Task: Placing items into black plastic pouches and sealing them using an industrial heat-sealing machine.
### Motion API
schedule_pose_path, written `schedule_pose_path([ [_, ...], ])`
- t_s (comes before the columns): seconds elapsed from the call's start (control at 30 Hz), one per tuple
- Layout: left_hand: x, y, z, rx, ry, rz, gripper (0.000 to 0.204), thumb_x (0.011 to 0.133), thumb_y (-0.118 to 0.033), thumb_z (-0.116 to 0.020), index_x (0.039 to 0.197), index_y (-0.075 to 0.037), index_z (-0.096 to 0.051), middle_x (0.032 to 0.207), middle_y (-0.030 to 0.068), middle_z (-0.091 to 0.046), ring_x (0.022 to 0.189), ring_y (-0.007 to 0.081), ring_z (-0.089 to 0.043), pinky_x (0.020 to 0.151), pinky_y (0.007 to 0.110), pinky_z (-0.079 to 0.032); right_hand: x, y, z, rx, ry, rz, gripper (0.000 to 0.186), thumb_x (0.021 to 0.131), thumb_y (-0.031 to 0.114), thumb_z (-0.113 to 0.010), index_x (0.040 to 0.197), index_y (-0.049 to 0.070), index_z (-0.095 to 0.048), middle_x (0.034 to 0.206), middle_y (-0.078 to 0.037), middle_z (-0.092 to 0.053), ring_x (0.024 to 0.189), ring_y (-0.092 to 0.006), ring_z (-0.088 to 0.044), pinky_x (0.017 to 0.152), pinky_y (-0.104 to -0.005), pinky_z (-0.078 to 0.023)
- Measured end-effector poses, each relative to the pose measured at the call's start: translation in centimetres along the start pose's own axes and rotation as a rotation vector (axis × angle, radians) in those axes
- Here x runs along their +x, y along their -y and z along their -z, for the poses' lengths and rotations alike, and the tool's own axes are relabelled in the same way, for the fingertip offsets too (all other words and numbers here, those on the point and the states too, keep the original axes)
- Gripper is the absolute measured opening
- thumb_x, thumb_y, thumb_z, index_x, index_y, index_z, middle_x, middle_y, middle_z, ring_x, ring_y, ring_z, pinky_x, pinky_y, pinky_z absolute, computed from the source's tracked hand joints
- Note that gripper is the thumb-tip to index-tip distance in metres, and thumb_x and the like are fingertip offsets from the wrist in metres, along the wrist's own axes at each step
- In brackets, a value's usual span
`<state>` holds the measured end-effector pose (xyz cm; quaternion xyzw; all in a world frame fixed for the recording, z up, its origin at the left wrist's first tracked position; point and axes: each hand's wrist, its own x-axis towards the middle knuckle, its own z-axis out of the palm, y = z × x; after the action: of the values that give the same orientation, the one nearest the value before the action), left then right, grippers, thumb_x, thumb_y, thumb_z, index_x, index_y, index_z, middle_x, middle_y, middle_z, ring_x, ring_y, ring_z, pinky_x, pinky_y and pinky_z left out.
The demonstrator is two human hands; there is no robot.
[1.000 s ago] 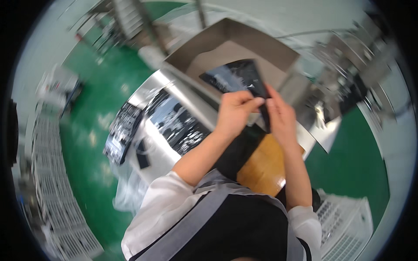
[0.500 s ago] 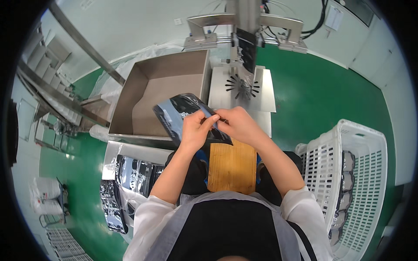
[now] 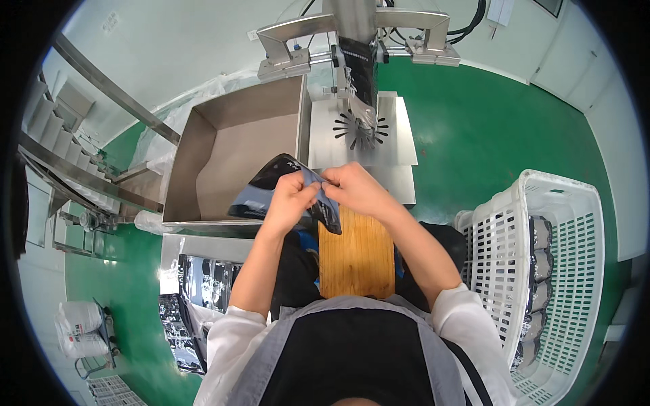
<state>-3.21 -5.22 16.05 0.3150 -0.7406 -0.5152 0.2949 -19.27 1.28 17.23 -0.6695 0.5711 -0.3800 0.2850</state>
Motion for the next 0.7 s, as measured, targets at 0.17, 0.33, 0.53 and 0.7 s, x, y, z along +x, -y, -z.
schedule_pose_path([
  [0.17,-0.5,0.2,0.4,-0.425,0.149,0.207,0.013,0.082,-0.005,-0.055,0.069,-0.002,-0.055,0.058,0.0,-0.051,0.048,0.0028,-0.044,0.04,0.017,-0.03,-0.3,0.7,1.0,0.223,0.135,-0.083,0.016,0.077,0.008,-0.057,0.068,-0.004,-0.052,0.052,-0.003,-0.047,0.048,-0.0072,-0.042,0.045,-0.0248,-0.036],
  [0.33,-0.6,0.5,-2.0,-0.323,-0.236,0.111,0.022,0.086,-0.01,-0.055,0.07,0.002,-0.047,0.061,0.0052,-0.052,0.047,0.0077,-0.05,0.041,0.022,-0.046,-0.1,0.2,-0.5,0.327,0.02,-0.207,0.014,0.076,0.005,-0.058,0.069,-0.005,-0.053,0.052,-0.003,-0.048,0.048,-0.0079,-0.04,0.045,-0.0247,-0.037],
  [0.53,-2.0,0.2,-3.0,-0.258,-0.365,0.163,0.02,0.091,-0.009,-0.047,0.091,0.01,-0.05,0.077,0.0127,-0.058,0.063,0.0135,-0.059,0.053,0.026,-0.053,-0.6,-0.4,-2.3,0.316,-0.149,-0.123,0.011,0.075,0.007,-0.064,0.074,-0.004,-0.06,0.055,-0.004,-0.053,0.053,-0.0077,-0.044,0.051,-0.0253,-0.039],
  [0.7,-2.9,-0.1,-2.5,-0.474,-0.343,0.248,0.021,0.089,-0.011,-0.052,0.094,0.009,-0.052,0.084,0.0099,-0.058,0.073,0.0124,-0.058,0.065,0.026,-0.052,-0.9,-0.1,-2.9,0.268,-0.169,-0.093,0.011,0.076,0.008,-0.063,0.081,-0.002,-0.062,0.06,-0.01,-0.057,0.053,-0.0148,-0.048,0.055,-0.0288,-0.041],
])
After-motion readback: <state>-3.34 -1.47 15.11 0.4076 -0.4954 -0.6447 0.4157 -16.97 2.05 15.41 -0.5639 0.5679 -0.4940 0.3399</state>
